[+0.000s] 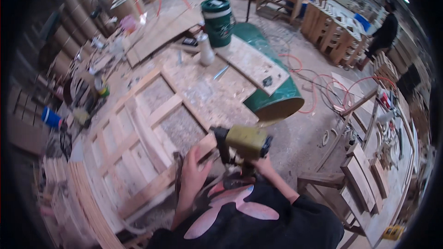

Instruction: Assembling wooden frame components for furniture using a pneumatic nail gun and a hammer.

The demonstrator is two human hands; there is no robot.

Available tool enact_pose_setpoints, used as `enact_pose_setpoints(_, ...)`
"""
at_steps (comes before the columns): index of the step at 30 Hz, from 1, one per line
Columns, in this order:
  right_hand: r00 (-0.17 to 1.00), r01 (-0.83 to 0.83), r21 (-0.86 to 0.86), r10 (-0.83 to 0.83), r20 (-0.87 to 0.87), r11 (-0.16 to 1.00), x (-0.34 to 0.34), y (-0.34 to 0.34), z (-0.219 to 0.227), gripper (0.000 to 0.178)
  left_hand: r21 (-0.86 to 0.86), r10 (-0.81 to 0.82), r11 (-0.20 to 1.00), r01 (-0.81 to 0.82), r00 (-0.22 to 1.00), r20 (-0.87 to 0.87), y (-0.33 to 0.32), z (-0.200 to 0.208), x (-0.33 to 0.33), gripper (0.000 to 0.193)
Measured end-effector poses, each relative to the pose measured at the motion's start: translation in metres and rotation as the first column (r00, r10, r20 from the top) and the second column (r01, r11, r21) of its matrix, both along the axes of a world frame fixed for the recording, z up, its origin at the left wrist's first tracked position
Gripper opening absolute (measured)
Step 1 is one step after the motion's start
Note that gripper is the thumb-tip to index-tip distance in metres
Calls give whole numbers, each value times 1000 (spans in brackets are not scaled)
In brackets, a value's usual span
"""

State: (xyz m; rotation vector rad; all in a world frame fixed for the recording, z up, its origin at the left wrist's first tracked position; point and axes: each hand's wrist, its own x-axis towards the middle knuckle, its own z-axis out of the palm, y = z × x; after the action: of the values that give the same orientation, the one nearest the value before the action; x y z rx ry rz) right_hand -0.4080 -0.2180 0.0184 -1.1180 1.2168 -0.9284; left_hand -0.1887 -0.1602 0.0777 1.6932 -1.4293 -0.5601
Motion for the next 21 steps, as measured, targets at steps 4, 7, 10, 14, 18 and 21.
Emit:
enact_pose_setpoints(4, 993, -91, 35, 88, 76, 995, 5, -24, 60, 44, -111, -108, 984, 138, 963, 245, -35, 16, -26, 66)
enact_pose_setpoints(7, 828, 64, -76, -11, 561, 995, 15, -32, 83, 34, -166, -104, 976, 138, 975, 198, -56, 42, -44, 69)
enact_pose_setpoints(10, 784, 142, -107, -46, 619, 984, 16, -38, 105, 32, -242, -134, 949, 202, 953, 271, -70, 55, -48, 69)
enact_pose_setpoints(14, 815, 194, -156, -71, 575, 969, 6, -35, 97, 41, -206, -166, 948, 244, 927, 335, -75, 55, -57, 63)
enact_pose_setpoints(18, 721, 241, -75, -127, 681, 968, -5, -30, 93, 41, -255, -174, 915, 311, 878, 445, -82, 55, -69, 54)
enact_pose_setpoints(21, 669, 282, -26, -177, 722, 959, -14, -30, 90, 39, -186, -223, 921, 342, 856, 467, -86, 52, -76, 44)
